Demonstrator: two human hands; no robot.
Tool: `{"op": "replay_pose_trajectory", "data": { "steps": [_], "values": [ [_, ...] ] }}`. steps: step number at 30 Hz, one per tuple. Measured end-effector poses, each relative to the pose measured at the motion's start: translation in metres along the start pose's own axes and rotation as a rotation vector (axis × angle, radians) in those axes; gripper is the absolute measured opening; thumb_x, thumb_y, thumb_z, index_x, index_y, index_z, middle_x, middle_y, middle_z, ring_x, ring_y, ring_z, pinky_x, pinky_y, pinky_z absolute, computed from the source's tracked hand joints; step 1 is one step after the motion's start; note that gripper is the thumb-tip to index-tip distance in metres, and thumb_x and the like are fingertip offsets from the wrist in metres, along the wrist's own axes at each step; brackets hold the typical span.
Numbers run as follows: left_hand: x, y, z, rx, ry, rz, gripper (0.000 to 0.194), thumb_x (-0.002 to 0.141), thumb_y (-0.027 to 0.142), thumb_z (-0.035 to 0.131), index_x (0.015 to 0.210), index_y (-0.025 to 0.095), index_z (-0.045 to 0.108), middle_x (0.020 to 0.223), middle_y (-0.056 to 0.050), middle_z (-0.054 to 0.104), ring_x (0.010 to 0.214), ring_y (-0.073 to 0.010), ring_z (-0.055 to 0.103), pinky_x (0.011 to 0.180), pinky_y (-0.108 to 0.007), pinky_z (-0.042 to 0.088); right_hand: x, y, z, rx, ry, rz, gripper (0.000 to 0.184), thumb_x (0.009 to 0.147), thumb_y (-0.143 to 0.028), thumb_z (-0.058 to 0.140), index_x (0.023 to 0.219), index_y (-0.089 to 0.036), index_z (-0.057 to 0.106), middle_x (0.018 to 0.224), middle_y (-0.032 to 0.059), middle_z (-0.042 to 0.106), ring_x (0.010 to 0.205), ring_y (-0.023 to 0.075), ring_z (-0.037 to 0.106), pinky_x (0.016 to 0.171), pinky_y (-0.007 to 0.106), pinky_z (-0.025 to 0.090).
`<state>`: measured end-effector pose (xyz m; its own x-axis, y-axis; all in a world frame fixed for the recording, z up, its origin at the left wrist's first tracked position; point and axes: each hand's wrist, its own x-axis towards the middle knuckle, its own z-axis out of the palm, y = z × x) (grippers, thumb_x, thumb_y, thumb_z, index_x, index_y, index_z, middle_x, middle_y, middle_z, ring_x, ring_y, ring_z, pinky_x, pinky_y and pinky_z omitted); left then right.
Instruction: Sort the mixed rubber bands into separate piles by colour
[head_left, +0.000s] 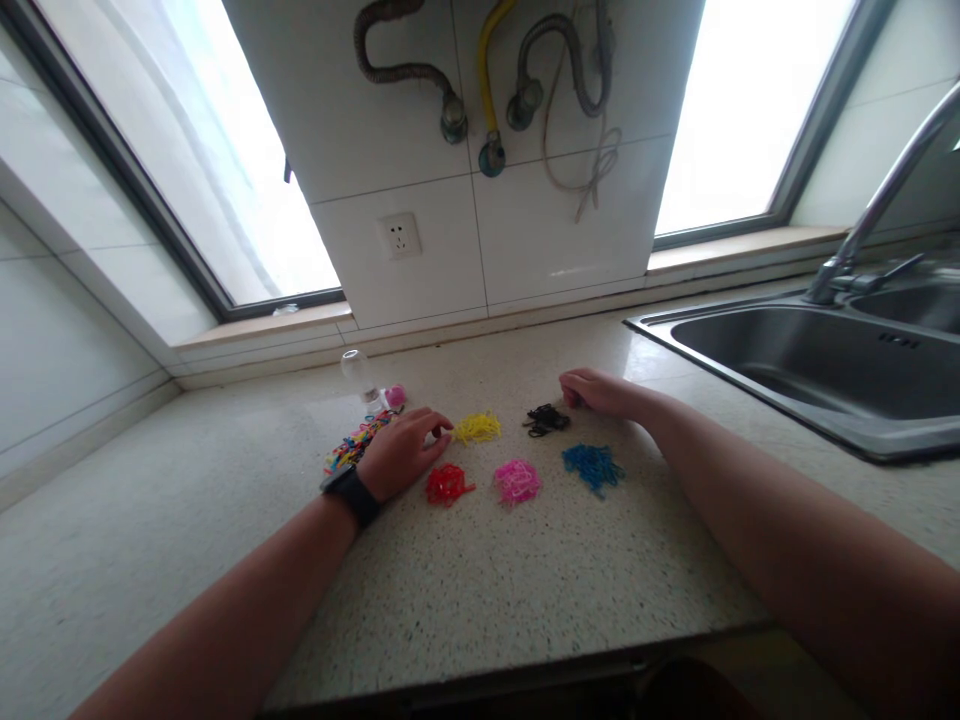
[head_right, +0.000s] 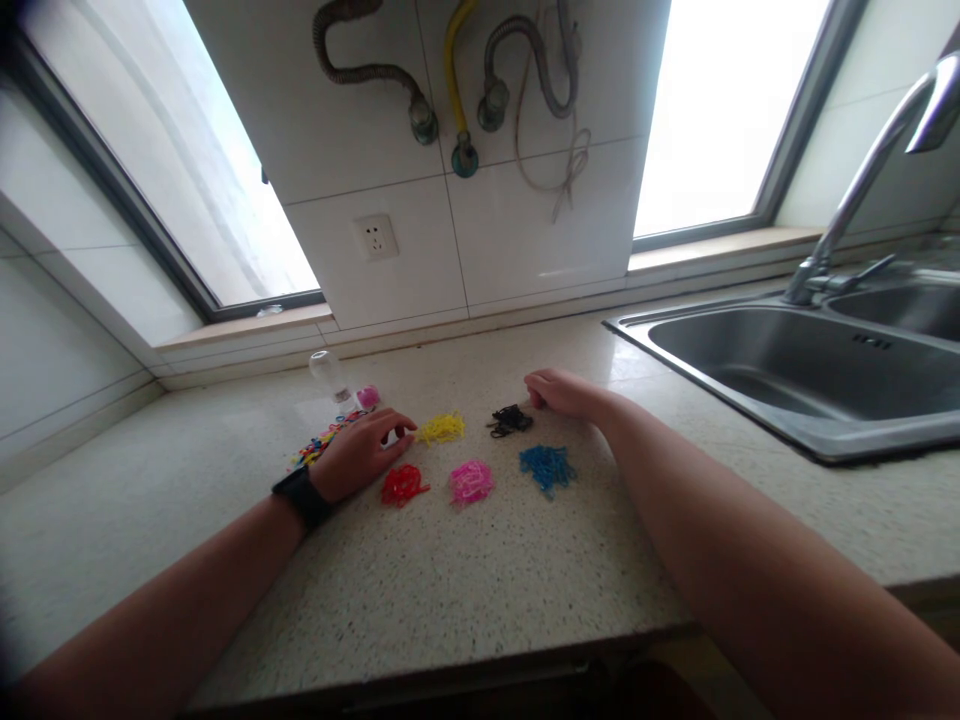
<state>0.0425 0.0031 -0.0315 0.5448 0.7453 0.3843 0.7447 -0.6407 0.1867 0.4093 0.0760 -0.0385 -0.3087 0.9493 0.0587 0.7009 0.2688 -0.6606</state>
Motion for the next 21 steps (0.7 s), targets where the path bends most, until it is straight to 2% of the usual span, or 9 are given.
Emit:
{"op": "replay_pose_trajectory", "data": {
  "steps": [11,21],
  "values": [
    [-0.0001,0.0021,-0.0014,0.016,0.008,0.0,0.018,0.096,0.027,0.053,0.106,0.021,0.067,0.096,-0.004,0.068,0.087,-0.0182,0.063,0.08,-0.032,0.05,0.0002,-0.0008,-0.001,-0.025,0.0,-0.015,0.041,0.093,-0.04,0.034,0.063,-0.019,0.054,0.061,0.0033,0.056,0.056,0.0143,0.044,0.057,0.029,0.034],
    [0.0003,0.0016,-0.0004,0.014,-0.001,-0.006,0.019,0.096,0.028,0.051,0.106,0.021,0.066,0.097,-0.004,0.068,0.088,-0.0184,0.063,0.083,-0.033,0.049,0.0001,-0.0023,-0.0012,-0.04,-0.008,-0.012,0.041,0.094,-0.036,0.032,0.063,-0.019,0.054,0.061,0.0034,0.054,0.055,0.0144,0.045,0.057,0.03,0.033]
  ]
}}
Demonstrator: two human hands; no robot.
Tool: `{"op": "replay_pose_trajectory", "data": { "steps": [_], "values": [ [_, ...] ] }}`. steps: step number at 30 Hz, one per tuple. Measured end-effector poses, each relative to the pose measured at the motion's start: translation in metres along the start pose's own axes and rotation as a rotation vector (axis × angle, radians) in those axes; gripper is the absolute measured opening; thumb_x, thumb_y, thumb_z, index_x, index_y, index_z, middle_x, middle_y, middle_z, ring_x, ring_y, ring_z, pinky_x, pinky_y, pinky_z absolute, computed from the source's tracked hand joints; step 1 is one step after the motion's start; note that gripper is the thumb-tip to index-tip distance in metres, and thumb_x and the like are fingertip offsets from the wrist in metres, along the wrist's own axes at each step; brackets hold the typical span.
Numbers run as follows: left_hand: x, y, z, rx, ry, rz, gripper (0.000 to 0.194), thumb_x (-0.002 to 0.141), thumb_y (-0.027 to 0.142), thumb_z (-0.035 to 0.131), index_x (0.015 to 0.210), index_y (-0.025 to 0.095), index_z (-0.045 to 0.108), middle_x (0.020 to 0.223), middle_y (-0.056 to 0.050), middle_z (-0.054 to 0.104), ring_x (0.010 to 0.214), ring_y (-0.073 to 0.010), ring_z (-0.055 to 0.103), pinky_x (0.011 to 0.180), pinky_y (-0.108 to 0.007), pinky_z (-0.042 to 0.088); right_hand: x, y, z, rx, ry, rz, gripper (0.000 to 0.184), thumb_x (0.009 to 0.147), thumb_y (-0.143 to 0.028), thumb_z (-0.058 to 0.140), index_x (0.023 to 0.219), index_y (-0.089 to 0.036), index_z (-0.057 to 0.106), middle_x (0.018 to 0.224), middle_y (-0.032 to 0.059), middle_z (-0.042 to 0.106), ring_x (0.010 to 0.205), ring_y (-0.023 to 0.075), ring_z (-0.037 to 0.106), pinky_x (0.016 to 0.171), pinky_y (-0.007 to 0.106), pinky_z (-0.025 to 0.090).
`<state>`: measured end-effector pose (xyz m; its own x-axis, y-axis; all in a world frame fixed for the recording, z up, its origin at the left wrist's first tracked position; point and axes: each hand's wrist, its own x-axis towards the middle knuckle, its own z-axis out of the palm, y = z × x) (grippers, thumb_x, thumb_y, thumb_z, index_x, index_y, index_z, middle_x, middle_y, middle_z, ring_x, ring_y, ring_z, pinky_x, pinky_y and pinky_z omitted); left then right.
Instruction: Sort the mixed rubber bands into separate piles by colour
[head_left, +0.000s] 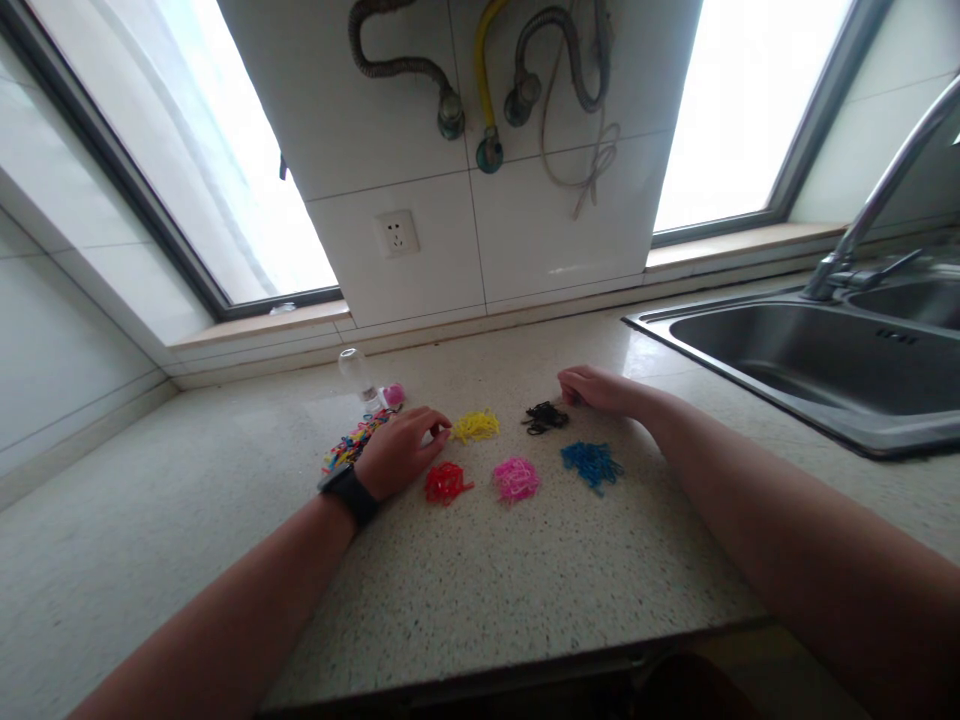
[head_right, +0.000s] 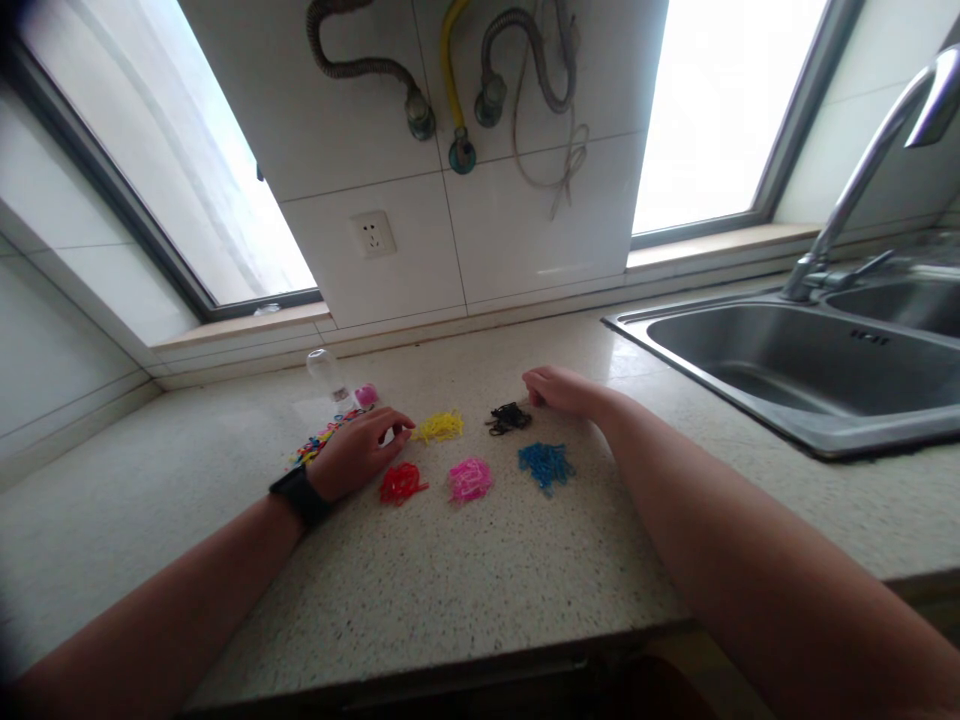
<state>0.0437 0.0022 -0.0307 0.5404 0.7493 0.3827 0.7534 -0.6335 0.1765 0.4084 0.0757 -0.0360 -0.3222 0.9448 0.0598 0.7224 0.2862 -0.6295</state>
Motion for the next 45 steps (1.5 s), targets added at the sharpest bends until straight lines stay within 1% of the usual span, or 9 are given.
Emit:
{"op": "replay_pose_trajectory", "data": {
  "steps": [10,19,23,29,36,41,45],
  "values": [
    [0.0003,0.0012,-0.0006,0.001,0.025,0.007,0.019,0.096,0.026,0.05,0.105,0.021,0.067,0.096,-0.004,0.069,0.086,-0.018,0.064,0.08,-0.032,0.05,0.0011,0.0049,0.0002,-0.003,0.001,0.017,0.043,0.094,-0.041,0.034,0.065,-0.019,0.056,0.06,0.0029,0.053,0.055,0.0148,0.044,0.056,0.03,0.032],
    [0.0009,0.0039,-0.0026,-0.018,0.031,0.003,0.018,0.095,0.024,0.051,0.104,0.02,0.066,0.097,-0.004,0.069,0.087,-0.0177,0.064,0.08,-0.032,0.049,-0.0016,0.0002,-0.0003,0.007,0.009,0.02,0.042,0.094,-0.041,0.035,0.064,-0.019,0.055,0.061,0.0035,0.054,0.056,0.0149,0.044,0.057,0.03,0.033],
    [0.0012,0.0037,-0.0031,-0.008,0.027,-0.006,0.018,0.096,0.025,0.051,0.104,0.02,0.066,0.096,-0.004,0.069,0.087,-0.0178,0.064,0.08,-0.032,0.05,0.0003,0.0041,0.0005,0.008,0.005,0.014,0.041,0.094,-0.04,0.036,0.065,-0.019,0.056,0.061,0.0036,0.053,0.056,0.0151,0.044,0.056,0.03,0.032],
    [0.0015,0.0033,-0.0051,0.003,0.033,-0.006,0.021,0.097,0.029,0.048,0.104,0.021,0.066,0.096,-0.005,0.069,0.087,-0.0183,0.065,0.079,-0.032,0.05,0.0014,0.007,0.0004,0.01,0.004,0.008,0.043,0.095,-0.04,0.034,0.065,-0.019,0.057,0.059,0.0029,0.052,0.056,0.0149,0.044,0.057,0.03,0.033],
    [0.0015,0.0027,-0.0045,0.008,0.024,-0.012,0.02,0.097,0.028,0.049,0.104,0.021,0.066,0.096,-0.004,0.07,0.086,-0.0177,0.065,0.08,-0.033,0.05,0.0021,0.007,0.0004,0.027,0.014,-0.004,0.041,0.094,-0.04,0.037,0.064,-0.019,0.057,0.063,0.0053,0.057,0.057,0.016,0.046,0.058,0.031,0.033],
    [0.0016,0.0028,-0.0034,-0.013,0.017,-0.014,0.02,0.097,0.028,0.049,0.104,0.021,0.066,0.096,-0.004,0.07,0.087,-0.0177,0.065,0.08,-0.032,0.049,0.0,0.0041,0.0004,0.024,0.01,-0.011,0.039,0.093,-0.039,0.036,0.064,-0.02,0.053,0.059,0.0027,0.052,0.056,0.0151,0.044,0.057,0.031,0.031],
    [0.0014,0.0045,-0.003,-0.032,0.013,-0.02,0.019,0.097,0.027,0.05,0.104,0.02,0.066,0.095,-0.003,0.07,0.086,-0.0171,0.065,0.079,-0.031,0.049,-0.0023,0.001,0.0002,0.027,0.073,-0.027,0.036,0.093,-0.038,0.036,0.062,-0.021,0.043,0.057,-0.0005,0.044,0.054,0.0139,0.037,0.056,0.031,0.028]
  ]
}}
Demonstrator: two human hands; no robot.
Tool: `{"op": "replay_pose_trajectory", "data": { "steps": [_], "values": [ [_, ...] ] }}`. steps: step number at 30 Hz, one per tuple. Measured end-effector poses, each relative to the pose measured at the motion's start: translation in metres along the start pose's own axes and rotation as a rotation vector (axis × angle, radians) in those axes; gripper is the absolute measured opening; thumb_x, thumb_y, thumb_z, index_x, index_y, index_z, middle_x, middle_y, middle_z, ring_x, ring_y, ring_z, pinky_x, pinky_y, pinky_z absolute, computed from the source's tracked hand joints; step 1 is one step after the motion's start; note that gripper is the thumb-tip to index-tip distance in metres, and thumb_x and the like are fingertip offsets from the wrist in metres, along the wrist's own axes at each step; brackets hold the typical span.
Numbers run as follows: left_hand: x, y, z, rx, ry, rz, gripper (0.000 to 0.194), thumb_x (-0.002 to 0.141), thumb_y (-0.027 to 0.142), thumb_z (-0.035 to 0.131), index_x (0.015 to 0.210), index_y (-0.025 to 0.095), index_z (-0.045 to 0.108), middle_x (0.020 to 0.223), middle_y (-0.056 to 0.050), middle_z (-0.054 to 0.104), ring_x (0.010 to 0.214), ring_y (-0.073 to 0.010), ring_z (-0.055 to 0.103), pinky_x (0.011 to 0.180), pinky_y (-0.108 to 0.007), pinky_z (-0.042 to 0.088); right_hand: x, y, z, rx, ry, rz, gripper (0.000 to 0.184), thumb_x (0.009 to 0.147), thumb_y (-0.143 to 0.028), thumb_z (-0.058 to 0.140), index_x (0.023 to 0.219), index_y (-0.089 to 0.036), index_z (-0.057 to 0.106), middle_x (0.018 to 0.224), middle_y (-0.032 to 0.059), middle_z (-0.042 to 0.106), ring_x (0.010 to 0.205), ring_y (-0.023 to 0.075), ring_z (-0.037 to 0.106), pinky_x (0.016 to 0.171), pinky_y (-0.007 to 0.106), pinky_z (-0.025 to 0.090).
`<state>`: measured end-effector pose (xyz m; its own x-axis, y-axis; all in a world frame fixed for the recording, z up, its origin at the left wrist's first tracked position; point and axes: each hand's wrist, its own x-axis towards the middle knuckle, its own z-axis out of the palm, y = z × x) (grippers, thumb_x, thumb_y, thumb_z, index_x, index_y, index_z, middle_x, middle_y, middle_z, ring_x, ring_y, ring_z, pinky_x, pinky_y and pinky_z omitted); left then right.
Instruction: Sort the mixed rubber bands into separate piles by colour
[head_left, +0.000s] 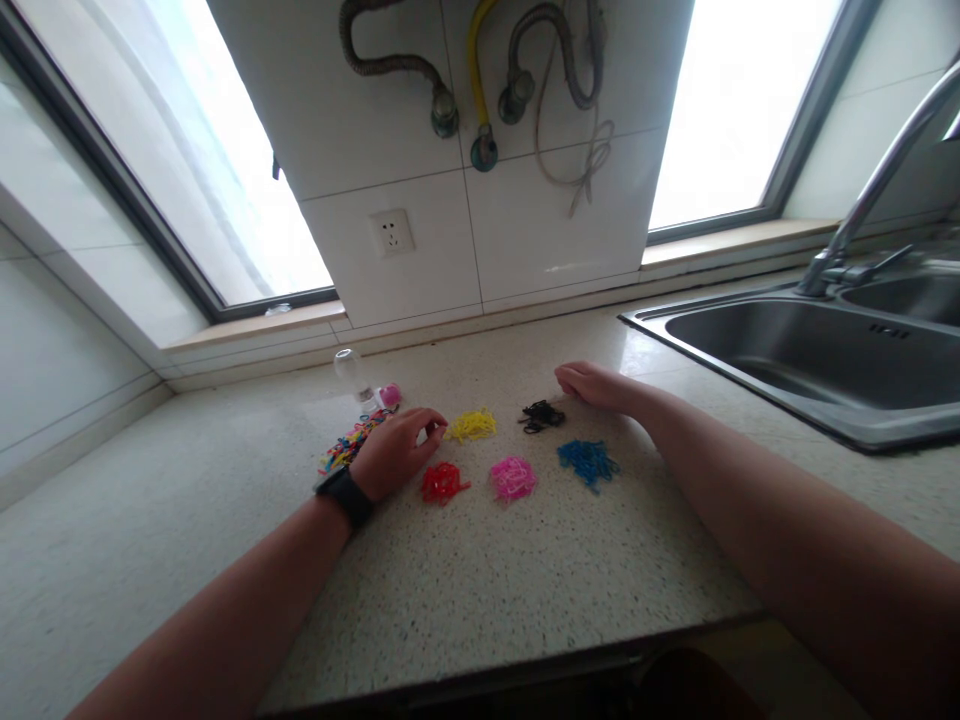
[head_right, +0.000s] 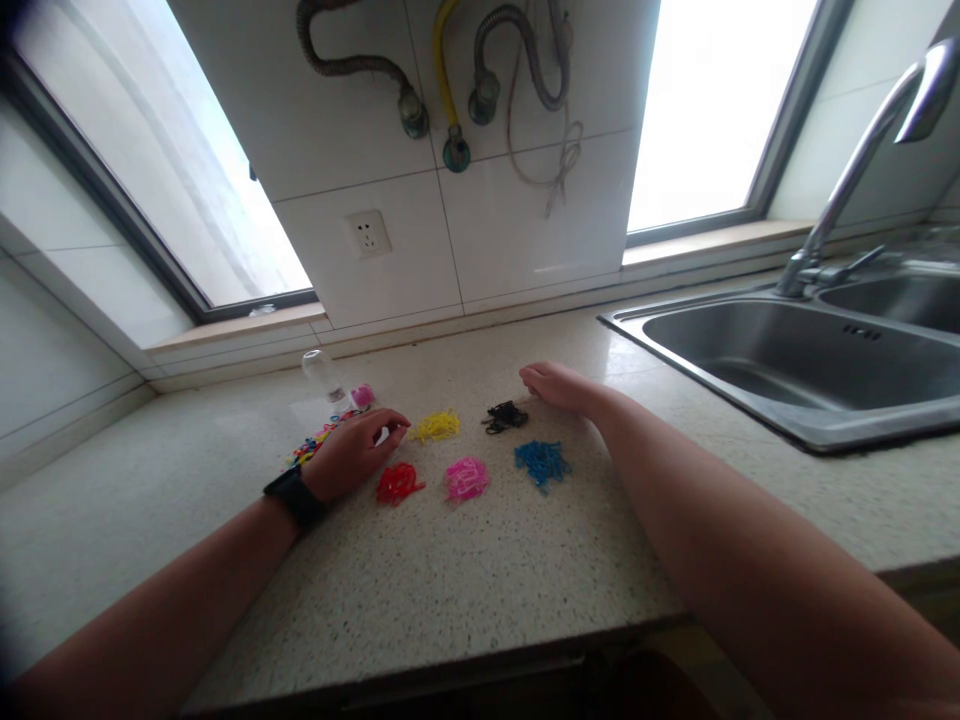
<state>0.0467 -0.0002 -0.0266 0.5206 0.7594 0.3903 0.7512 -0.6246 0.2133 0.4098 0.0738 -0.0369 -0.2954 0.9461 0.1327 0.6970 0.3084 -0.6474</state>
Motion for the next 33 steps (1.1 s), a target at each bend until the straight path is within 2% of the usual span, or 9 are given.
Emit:
{"op": "replay_pose_trajectory", "data": {
  "steps": [11,28,33],
  "values": [
    [0.0002,0.0023,-0.0006,-0.004,-0.002,-0.004,0.02,0.097,0.027,0.05,0.105,0.02,0.066,0.094,-0.003,0.07,0.085,-0.0174,0.066,0.078,-0.031,0.049,0.0026,0.0043,-0.0008,-0.002,0.046,-0.036,0.032,0.088,-0.038,0.038,0.061,-0.022,0.037,0.057,-0.0037,0.036,0.055,0.0127,0.032,0.055,0.03,0.022],
    [0.0008,-0.0051,0.0004,-0.002,0.022,0.0,0.02,0.097,0.028,0.05,0.103,0.02,0.067,0.097,-0.004,0.07,0.088,-0.0181,0.065,0.082,-0.032,0.048,0.0006,-0.0025,-0.0047,-0.023,0.047,-0.041,0.031,0.086,-0.036,0.036,0.06,-0.021,0.044,0.054,-0.0033,0.041,0.054,0.0133,0.037,0.055,0.029,0.025],
    [0.0048,-0.0068,-0.0089,-0.021,0.086,-0.012,0.02,0.096,0.029,0.051,0.101,0.019,0.068,0.091,-0.004,0.071,0.083,-0.0173,0.064,0.077,-0.03,0.047,0.0002,-0.0041,-0.0044,0.002,0.069,-0.004,0.033,0.086,-0.037,0.038,0.058,-0.021,0.046,0.05,-0.0033,0.04,0.052,0.0132,0.037,0.054,0.029,0.025]
  ]
}}
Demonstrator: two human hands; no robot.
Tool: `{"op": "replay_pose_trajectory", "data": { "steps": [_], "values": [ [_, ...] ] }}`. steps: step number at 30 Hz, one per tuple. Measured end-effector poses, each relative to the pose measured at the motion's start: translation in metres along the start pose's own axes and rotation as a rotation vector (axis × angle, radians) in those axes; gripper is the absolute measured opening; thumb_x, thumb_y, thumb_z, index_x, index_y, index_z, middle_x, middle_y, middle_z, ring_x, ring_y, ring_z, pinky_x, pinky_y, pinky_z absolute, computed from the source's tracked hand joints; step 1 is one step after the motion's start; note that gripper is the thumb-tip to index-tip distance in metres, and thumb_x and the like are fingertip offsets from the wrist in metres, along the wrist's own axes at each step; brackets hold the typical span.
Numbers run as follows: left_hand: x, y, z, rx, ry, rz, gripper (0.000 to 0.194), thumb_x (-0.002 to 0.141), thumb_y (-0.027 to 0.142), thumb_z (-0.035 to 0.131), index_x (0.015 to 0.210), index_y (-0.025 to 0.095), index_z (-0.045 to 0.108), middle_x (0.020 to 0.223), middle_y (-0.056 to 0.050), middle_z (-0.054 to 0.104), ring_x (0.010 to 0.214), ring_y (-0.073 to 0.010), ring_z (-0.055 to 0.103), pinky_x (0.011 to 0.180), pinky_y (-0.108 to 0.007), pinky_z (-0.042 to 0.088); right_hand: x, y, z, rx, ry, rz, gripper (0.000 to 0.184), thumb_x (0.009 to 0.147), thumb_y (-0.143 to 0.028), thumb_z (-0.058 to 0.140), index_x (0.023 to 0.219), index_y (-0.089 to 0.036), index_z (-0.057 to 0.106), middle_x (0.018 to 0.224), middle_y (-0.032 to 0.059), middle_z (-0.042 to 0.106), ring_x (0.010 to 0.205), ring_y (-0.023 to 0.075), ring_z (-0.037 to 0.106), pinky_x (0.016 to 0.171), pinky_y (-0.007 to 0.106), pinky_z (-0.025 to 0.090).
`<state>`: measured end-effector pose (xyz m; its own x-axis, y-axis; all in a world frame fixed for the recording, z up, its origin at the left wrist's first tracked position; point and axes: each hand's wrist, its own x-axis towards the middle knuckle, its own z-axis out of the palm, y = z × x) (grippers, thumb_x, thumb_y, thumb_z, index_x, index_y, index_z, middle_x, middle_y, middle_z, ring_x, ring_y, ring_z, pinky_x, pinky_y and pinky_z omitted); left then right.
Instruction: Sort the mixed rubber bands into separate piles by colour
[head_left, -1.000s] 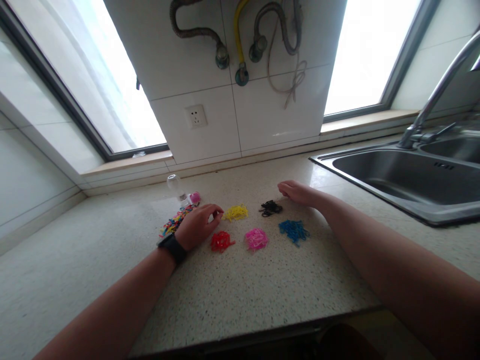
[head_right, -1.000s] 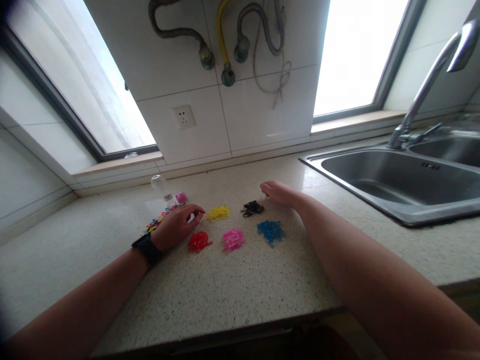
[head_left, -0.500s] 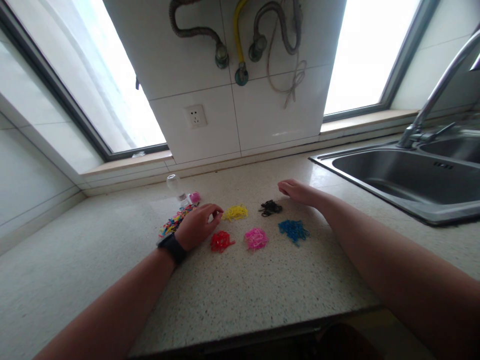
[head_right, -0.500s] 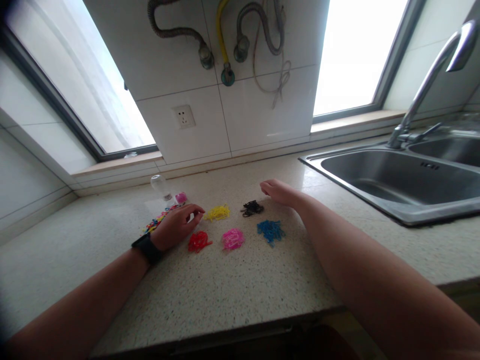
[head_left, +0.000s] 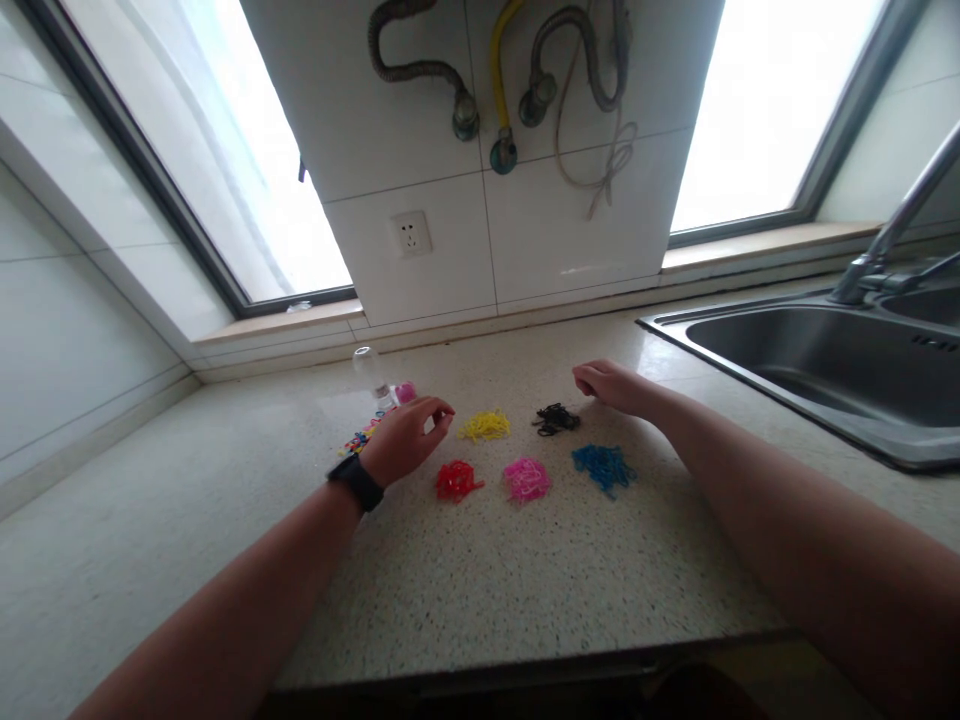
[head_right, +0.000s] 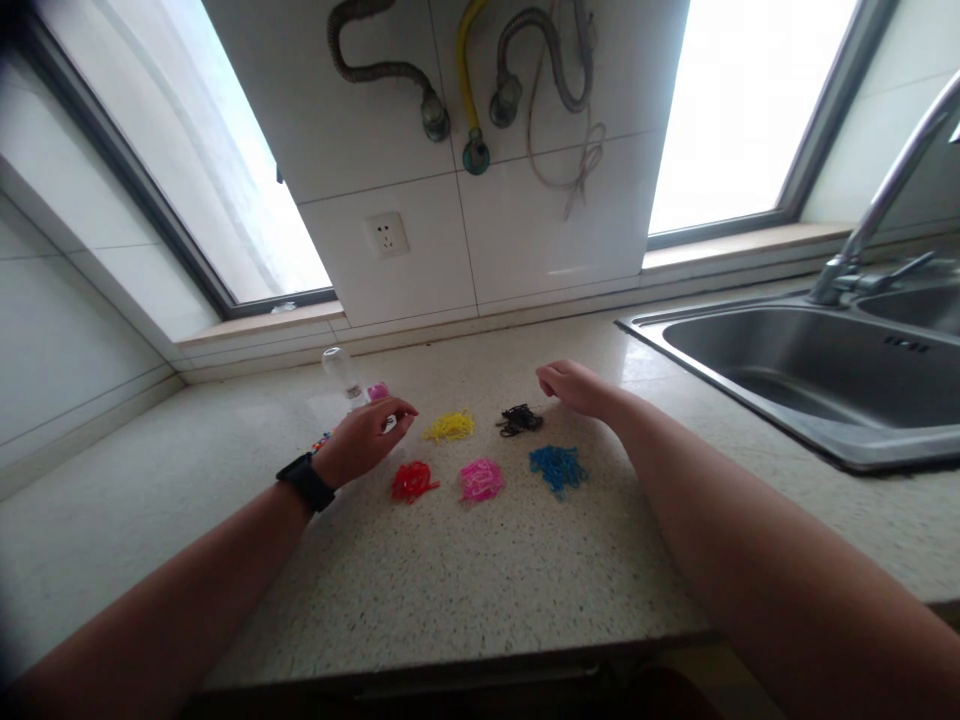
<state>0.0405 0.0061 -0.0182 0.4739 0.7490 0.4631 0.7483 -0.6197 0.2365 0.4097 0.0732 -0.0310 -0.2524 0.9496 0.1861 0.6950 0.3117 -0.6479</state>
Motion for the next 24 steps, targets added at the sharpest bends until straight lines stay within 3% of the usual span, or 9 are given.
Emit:
{"op": "replay_pose_trajectory", "data": {
  "steps": [5,10,14,18,24],
  "values": [
    [0.004,-0.014,-0.022,-0.047,0.161,-0.105,0.025,0.096,0.033,0.049,0.096,0.019,0.07,0.08,-0.002,0.07,0.067,-0.0132,0.059,0.062,-0.024,0.043,0.002,0.006,0.001,0.02,0.012,0.015,0.034,0.086,-0.038,0.039,0.059,-0.02,0.051,0.049,-0.0029,0.042,0.05,0.0139,0.041,0.053,0.029,0.027],
    [-0.012,-0.058,-0.041,0.082,0.407,-0.277,0.034,0.098,0.037,0.04,0.094,0.018,0.068,0.065,0.0,0.062,0.057,-0.0134,0.054,0.056,-0.024,0.038,0.003,0.01,0.0,-0.005,0.061,-0.006,0.038,0.088,-0.04,0.038,0.06,-0.02,0.055,0.052,-0.0017,0.047,0.053,0.0148,0.045,0.055,0.029,0.03],
    [-0.033,-0.096,-0.049,0.145,0.386,-0.309,0.025,0.09,0.035,0.048,0.088,0.019,0.069,0.071,-0.002,0.066,0.064,-0.0161,0.057,0.064,-0.026,0.039,0.002,0.009,-0.001,0.002,0.106,-0.004,0.04,0.089,-0.042,0.038,0.06,-0.02,0.055,0.054,-0.0008,0.049,0.055,0.0154,0.048,0.055,0.028,0.032],
    [-0.046,-0.126,-0.048,0.152,0.368,-0.405,0.029,0.09,0.035,0.044,0.087,0.02,0.069,0.068,-0.002,0.066,0.062,-0.0177,0.058,0.061,-0.027,0.038,-0.003,0.0,-0.002,-0.028,0.153,-0.019,0.042,0.091,-0.045,0.037,0.063,-0.02,0.056,0.055,-0.0004,0.05,0.058,0.0162,0.05,0.058,0.029,0.034],
    [-0.047,-0.147,-0.038,0.116,0.28,-0.467,0.039,0.092,0.039,0.039,0.088,0.019,0.071,0.064,-0.002,0.065,0.06,-0.0182,0.058,0.059,-0.027,0.038,-0.012,-0.021,0.0,-0.116,0.183,-0.122,0.044,0.094,-0.049,0.036,0.071,-0.019,0.06,0.053,-0.0025,0.044,0.054,0.0155,0.044,0.058,0.029,0.033]
  ]
}}
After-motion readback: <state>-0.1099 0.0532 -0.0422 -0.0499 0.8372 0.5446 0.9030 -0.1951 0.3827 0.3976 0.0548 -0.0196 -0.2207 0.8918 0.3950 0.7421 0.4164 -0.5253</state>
